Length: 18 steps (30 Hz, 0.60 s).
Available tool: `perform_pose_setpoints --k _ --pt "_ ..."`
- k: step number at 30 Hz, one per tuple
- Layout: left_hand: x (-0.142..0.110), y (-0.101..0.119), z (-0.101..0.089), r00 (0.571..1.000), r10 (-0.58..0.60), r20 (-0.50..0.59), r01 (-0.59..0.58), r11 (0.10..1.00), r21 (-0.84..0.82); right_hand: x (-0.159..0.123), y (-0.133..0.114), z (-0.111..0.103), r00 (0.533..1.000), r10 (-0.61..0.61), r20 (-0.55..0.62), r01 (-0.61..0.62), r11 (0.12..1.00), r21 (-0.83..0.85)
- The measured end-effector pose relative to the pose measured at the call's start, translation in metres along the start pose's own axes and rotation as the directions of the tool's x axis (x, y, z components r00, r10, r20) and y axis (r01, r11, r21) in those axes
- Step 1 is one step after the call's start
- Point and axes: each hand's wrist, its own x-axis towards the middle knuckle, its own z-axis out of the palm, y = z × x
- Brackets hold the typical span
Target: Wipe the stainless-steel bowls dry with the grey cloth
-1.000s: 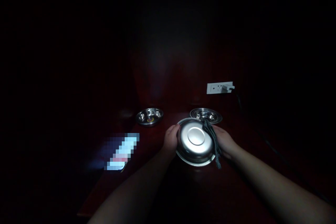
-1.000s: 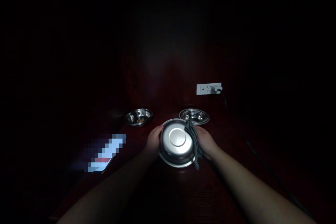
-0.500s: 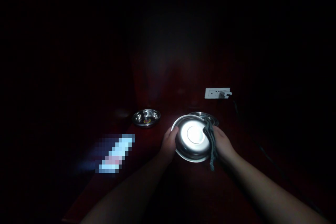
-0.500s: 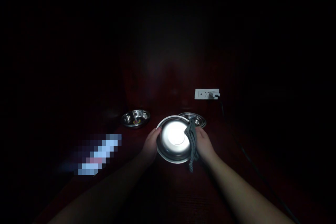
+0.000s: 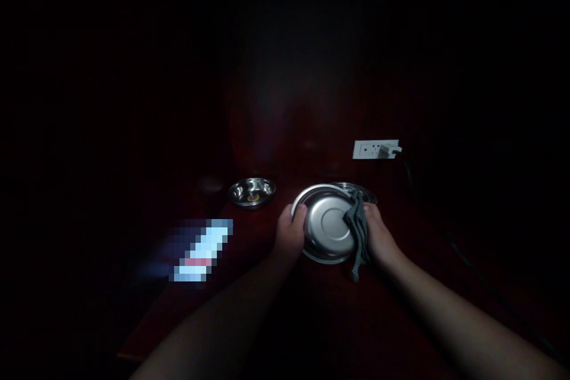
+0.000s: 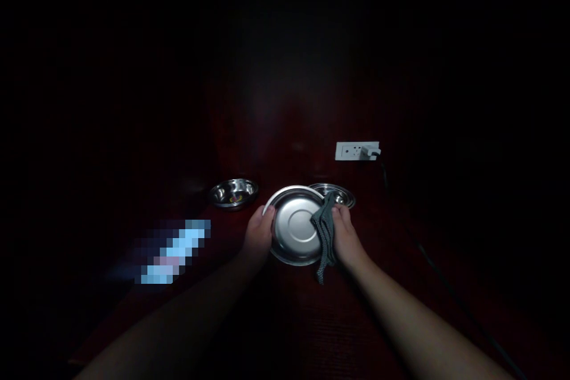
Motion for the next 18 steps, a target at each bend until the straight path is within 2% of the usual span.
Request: perform_pose_setpoints --k 5,10,18 --pt "-0.002 0.006 -0.001 0.999 0.036 -0.037 -0.034 0.997 0.072 -0.01 -0.005 0.005 0.977 -0.124 0.172 0.136 0.989 -0.061" --pt "-0.007 0.011 0.0 0.999 0.03 -0.04 -0.027 0.997 0.074 -0.015 -0.013 0.008 0.969 -0.206 0.139 0.216 0.974 -0.061" --pt "-0.01 0.014 -0.001 0.998 0.058 0.024 -0.059 0.997 0.049 -0.013 -0.015 0.002 0.975 -0.167 0.146 0.17 0.985 -0.013"
